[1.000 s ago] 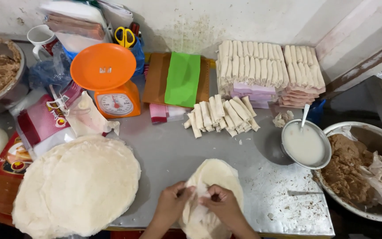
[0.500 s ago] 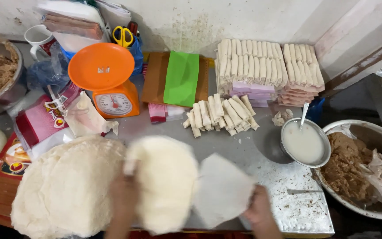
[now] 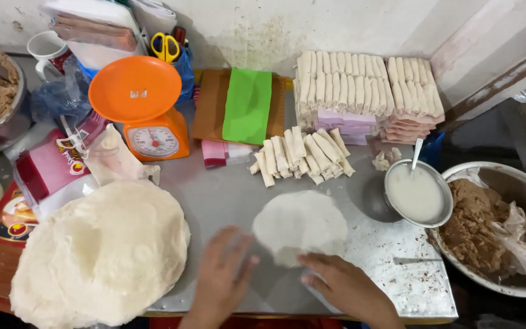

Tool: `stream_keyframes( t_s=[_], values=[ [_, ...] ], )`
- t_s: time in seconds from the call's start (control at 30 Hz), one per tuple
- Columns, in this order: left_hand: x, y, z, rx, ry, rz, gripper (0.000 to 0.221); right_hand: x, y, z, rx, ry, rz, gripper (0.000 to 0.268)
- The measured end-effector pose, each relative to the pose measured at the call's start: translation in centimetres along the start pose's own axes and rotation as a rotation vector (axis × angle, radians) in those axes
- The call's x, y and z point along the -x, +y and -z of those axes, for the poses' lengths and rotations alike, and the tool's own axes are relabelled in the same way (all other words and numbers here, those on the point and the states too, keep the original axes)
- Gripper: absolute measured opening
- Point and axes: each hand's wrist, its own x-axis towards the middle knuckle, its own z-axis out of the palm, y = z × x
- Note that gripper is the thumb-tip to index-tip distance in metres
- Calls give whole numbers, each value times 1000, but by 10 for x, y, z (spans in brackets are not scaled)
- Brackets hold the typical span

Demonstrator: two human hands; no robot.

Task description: A person is rapidly wrapping spring rolls by placing filling on thin dough wrappers and rolling them tightly.

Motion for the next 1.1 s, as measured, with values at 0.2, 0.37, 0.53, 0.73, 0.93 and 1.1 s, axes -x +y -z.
stream_keyframes(
  t_s=[0.2, 0.37, 0.53, 0.73, 0.93, 1.1],
  values=[
    [33, 9, -57, 52, -439, -328, 16, -9, 133, 40, 234, 562, -217, 55],
    [21, 36, -24, 433, -977, 194, 36, -18, 228, 60, 1382, 1298, -182, 51],
    [42, 5, -41, 316, -397, -196, 18, -43, 67, 11, 456, 508, -289, 56],
    [60, 1, -41, 331, -469, -331, 17, -70, -23, -49, 577, 47, -110, 82],
    [62, 0, -36, 310, -531, -300, 25, -91, -8, -69, 792, 450, 163, 83],
    [55, -1, -30, 311, -579, -367, 31, -92, -32, -51, 463, 72, -119, 78]
  ],
)
